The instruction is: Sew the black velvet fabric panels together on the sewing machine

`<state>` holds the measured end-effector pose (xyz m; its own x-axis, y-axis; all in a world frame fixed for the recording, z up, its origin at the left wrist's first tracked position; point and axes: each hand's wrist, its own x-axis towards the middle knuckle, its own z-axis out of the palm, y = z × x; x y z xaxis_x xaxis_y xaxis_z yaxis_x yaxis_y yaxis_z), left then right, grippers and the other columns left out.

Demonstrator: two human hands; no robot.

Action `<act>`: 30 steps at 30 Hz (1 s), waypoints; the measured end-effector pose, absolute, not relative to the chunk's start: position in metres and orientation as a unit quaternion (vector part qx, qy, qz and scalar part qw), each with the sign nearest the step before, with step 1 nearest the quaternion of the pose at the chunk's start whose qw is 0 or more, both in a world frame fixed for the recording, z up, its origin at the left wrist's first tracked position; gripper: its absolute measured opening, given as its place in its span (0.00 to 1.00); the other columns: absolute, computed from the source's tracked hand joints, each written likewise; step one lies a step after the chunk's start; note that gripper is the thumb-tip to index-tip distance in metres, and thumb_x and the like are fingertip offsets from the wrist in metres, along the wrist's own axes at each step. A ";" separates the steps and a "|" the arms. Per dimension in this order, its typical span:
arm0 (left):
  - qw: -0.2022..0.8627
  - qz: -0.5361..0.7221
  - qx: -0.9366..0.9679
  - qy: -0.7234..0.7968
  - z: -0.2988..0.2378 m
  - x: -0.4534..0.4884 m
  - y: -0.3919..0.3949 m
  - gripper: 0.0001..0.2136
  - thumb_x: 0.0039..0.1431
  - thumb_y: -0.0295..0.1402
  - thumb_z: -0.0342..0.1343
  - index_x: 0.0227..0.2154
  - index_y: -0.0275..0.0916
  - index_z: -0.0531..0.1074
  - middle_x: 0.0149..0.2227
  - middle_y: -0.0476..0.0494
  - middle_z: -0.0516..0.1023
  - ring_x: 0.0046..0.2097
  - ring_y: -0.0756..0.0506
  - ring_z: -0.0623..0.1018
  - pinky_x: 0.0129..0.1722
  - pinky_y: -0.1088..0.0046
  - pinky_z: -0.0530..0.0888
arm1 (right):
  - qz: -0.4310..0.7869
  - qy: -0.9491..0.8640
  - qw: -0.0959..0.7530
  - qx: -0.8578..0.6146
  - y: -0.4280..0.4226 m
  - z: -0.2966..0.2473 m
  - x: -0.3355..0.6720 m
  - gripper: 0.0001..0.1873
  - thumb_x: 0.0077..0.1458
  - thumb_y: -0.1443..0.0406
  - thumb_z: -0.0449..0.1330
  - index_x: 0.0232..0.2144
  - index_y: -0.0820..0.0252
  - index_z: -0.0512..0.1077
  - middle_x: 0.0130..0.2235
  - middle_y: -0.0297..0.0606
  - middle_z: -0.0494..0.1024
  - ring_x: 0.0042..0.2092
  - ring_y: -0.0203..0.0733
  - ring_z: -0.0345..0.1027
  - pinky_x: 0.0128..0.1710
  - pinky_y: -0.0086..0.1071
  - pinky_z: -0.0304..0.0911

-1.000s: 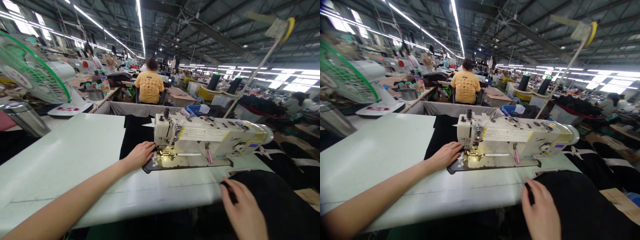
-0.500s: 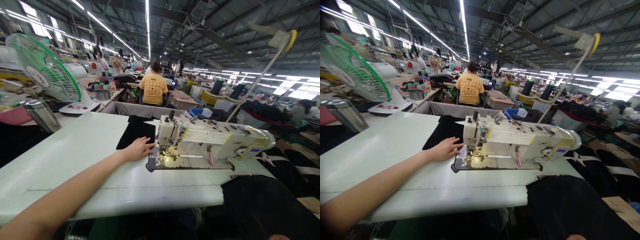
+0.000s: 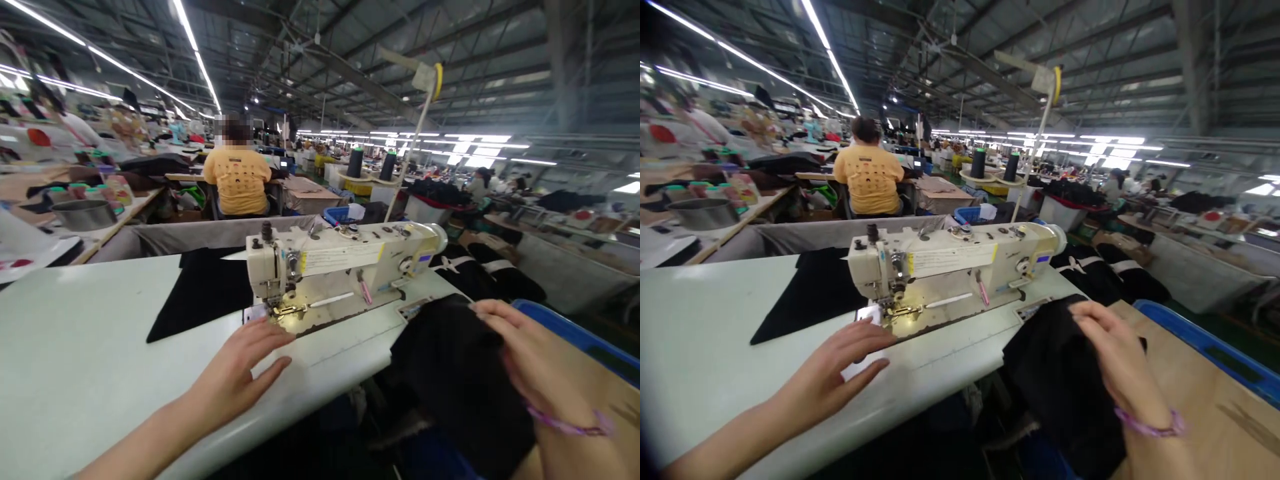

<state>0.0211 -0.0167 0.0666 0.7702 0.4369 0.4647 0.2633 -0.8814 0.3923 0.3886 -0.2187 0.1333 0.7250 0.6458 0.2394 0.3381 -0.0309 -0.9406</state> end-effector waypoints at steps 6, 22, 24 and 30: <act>0.342 0.223 0.893 0.190 0.077 0.066 -0.090 0.54 0.49 0.42 0.70 0.71 0.50 0.37 0.72 0.35 0.50 0.69 0.32 0.59 0.65 0.49 0.65 | 0.470 -0.354 0.630 -0.507 -0.166 0.150 0.283 0.18 0.44 0.54 0.73 0.27 0.59 0.72 0.25 0.32 0.71 0.24 0.33 0.62 0.22 0.24 0.61; 0.220 0.458 0.817 0.272 0.047 0.052 -0.100 0.38 0.62 0.24 0.53 0.70 0.47 0.43 0.69 0.39 0.60 0.68 0.39 0.64 0.65 0.59 0.67 | 0.546 -0.209 0.758 -0.288 -0.103 0.094 0.183 0.12 0.51 0.55 0.67 0.32 0.56 0.75 0.34 0.36 0.77 0.36 0.43 0.70 0.38 0.35 0.70; 0.221 0.466 0.801 0.303 0.053 0.040 -0.093 0.28 0.67 0.25 0.47 0.68 0.49 0.52 0.65 0.43 0.68 0.64 0.43 0.69 0.63 0.63 0.69 | 0.539 -0.254 0.741 -0.309 -0.104 0.093 0.178 0.20 0.55 0.48 0.64 0.39 0.58 0.76 0.42 0.40 0.78 0.43 0.45 0.71 0.44 0.37 0.69; 0.232 0.327 0.877 0.264 0.097 0.014 -0.088 0.23 0.70 0.33 0.44 0.67 0.46 0.58 0.65 0.44 0.68 0.64 0.43 0.70 0.65 0.63 0.67 | 0.446 -0.418 0.637 -0.470 -0.104 0.102 0.178 0.31 0.47 0.53 0.71 0.50 0.57 0.68 0.41 0.37 0.75 0.41 0.43 0.70 0.42 0.34 0.68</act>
